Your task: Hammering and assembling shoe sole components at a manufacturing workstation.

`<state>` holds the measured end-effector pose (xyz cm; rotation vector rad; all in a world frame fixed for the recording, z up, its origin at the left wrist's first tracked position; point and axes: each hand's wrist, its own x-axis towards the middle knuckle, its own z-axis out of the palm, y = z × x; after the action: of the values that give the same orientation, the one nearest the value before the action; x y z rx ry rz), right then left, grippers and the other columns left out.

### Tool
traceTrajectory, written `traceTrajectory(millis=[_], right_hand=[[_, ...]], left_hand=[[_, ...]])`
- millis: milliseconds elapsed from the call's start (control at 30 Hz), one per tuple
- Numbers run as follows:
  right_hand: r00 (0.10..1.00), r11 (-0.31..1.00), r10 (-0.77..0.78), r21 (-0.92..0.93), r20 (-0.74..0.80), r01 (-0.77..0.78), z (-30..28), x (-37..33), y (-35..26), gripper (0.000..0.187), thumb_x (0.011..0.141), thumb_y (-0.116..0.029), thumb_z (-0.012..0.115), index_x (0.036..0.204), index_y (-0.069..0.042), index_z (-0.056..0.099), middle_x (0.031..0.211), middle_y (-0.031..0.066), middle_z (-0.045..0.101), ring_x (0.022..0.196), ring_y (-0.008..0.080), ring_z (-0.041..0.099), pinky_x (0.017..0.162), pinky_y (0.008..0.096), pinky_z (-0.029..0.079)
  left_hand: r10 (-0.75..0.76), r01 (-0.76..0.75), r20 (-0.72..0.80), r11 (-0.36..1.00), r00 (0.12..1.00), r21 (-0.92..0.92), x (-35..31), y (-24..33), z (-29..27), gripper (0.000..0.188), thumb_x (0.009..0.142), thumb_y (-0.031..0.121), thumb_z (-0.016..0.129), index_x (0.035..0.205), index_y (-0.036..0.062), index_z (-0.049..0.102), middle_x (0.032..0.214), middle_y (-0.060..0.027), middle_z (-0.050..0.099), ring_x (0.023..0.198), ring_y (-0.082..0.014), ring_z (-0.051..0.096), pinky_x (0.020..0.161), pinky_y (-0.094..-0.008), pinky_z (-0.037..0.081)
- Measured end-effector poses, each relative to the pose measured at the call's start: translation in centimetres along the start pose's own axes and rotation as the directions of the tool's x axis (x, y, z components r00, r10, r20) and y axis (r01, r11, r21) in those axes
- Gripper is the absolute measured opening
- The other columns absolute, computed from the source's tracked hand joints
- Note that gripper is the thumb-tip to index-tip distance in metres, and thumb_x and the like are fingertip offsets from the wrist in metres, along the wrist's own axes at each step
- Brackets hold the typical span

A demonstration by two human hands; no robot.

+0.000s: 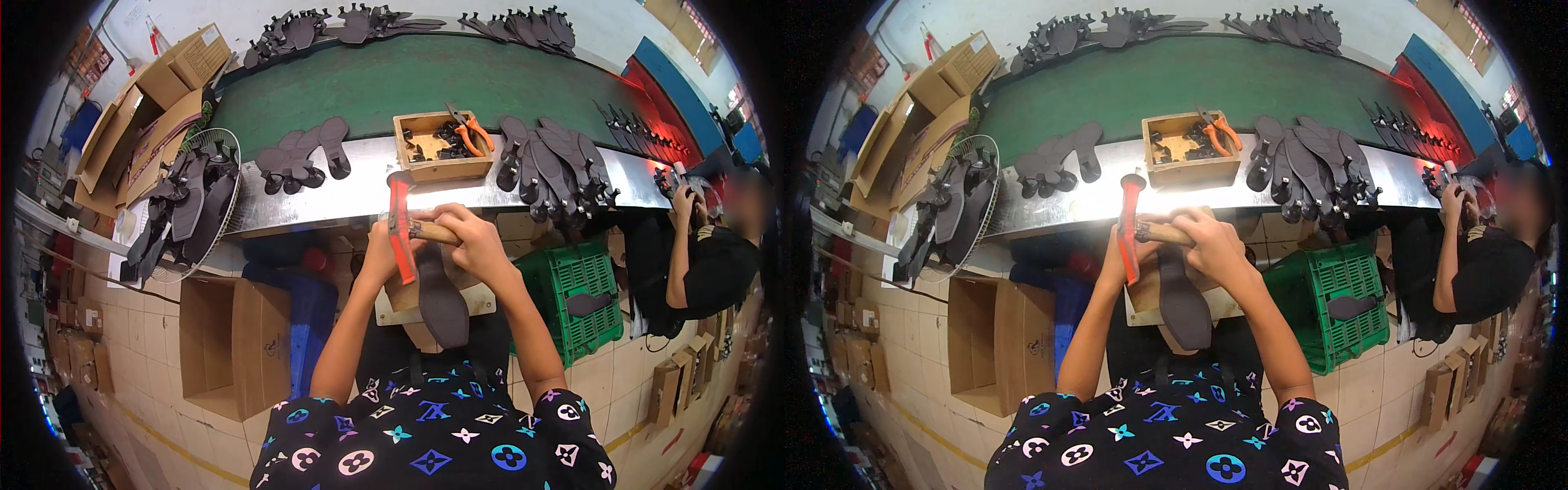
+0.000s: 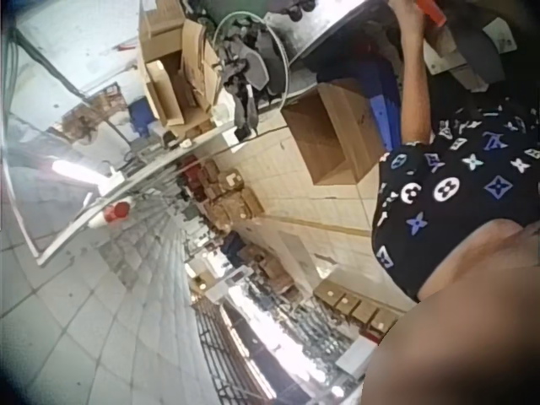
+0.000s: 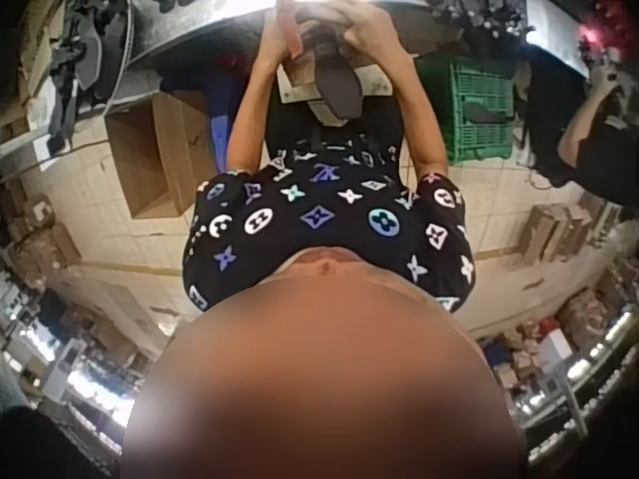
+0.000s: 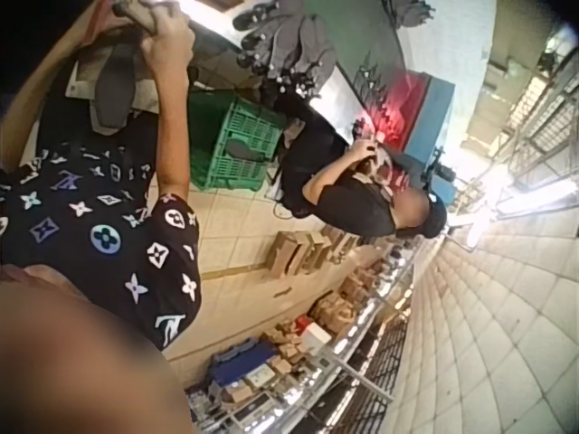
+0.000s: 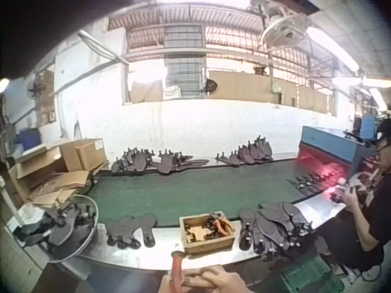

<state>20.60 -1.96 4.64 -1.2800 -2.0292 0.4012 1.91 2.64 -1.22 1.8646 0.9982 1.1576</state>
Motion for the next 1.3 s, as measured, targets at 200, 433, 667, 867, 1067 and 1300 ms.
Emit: traceTrajectory(millis=[200, 433, 667, 867, 1067, 1300], right_hand=[[0.99, 0.98, 0.139, 0.149, -0.028, -0.133, -1.4, -1.4, -3.2, 0.033, 0.084, -0.002, 0.064, 0.117, -0.004, 0.06, 0.1, 0.0149, 0.067, 0.084, 0.0314, 0.068, 0.073, 0.0359, 0.053], [0.948, 0.956, 0.248, 0.207, -0.197, -0.208, -2.2, -6.2, -6.8, 0.034, 0.098, -0.011, 0.058, 0.129, 0.002, 0.053, 0.101, 0.0223, 0.067, 0.085, 0.0364, 0.067, 0.074, 0.039, 0.052], [0.943, 0.998, 0.046, -0.013, -0.33, -0.054, -5.7, -5.6, -9.9, 0.032, 0.099, -0.012, 0.057, 0.126, 0.004, 0.058, 0.097, 0.017, 0.068, 0.077, 0.021, 0.066, 0.069, 0.0321, 0.052], [0.965, 0.989, 0.15, 0.028, -0.215, -0.147, -1.5, -7.3, -6.6, 0.031, 0.095, -0.007, 0.056, 0.126, 0.001, 0.055, 0.109, 0.02, 0.067, 0.09, 0.0336, 0.07, 0.073, 0.0375, 0.056], [0.89, 0.938, 0.306, 0.267, -0.337, -0.221, -6.5, -7.4, -13.2, 0.035, 0.1, -0.009, 0.052, 0.133, 0.003, 0.054, 0.09, 0.0058, 0.065, 0.063, 0.0065, 0.049, 0.057, 0.021, 0.042], [0.962, 0.996, 0.074, 0.057, -0.261, -0.062, -3.8, -7.2, -7.4, 0.03, 0.092, -0.001, 0.061, 0.121, 0.003, 0.059, 0.101, 0.0207, 0.068, 0.085, 0.0345, 0.069, 0.073, 0.0372, 0.055]], left_hand=[[-0.223, 0.236, 0.109, 0.963, 0.969, -0.13, -0.1, -1.0, -0.5, 0.035, 0.076, 0.002, 0.076, 0.11, -0.0042, 0.07, 0.098, -0.0079, 0.071, 0.087, -0.0119, 0.064, 0.078, -0.0285, 0.053], [-0.196, 0.235, 0.177, 0.944, 0.964, -0.232, 0.6, 0.7, -1.0, 0.018, 0.079, 0.003, 0.075, 0.097, -0.0013, 0.076, 0.089, -0.0021, 0.073, 0.076, -0.0039, 0.062, 0.068, -0.0212, 0.051], [-0.047, 0.043, 0.155, 0.999, 0.987, 0.034, -0.1, -0.7, -1.5, 0.106, 0.074, 0.029, 0.085, 0.149, -0.0043, 0.018, 0.116, -0.0109, 0.07, 0.114, -0.0261, 0.062, 0.102, -0.0364, 0.041], [-0.121, 0.032, 0.229, 0.934, 0.966, 0.357, -0.4, 0.6, -1.5, 0.132, 0.076, 0.045, 0.08, 0.151, -0.0009, -0.019, 0.131, -0.0091, 0.064, 0.142, -0.0293, 0.039, 0.114, -0.0625, 0.002], [-0.169, 0.067, 0.238, 0.921, 0.957, 0.383, -0.5, 0.0, -2.0, 0.123, 0.077, 0.047, 0.077, 0.156, 0.0077, -0.008, 0.132, 0.0025, 0.063, 0.143, -0.0265, 0.036, 0.114, -0.0648, -0.004], [-0.006, -0.11, 0.264, 0.899, 0.964, 0.424, 0.2, 0.6, -2.0, 0.054, 0.079, 0.038, 0.075, 0.126, 0.0158, 0.062, 0.125, -0.0008, 0.065, 0.135, -0.0231, 0.042, 0.108, -0.0624, 0.013]])
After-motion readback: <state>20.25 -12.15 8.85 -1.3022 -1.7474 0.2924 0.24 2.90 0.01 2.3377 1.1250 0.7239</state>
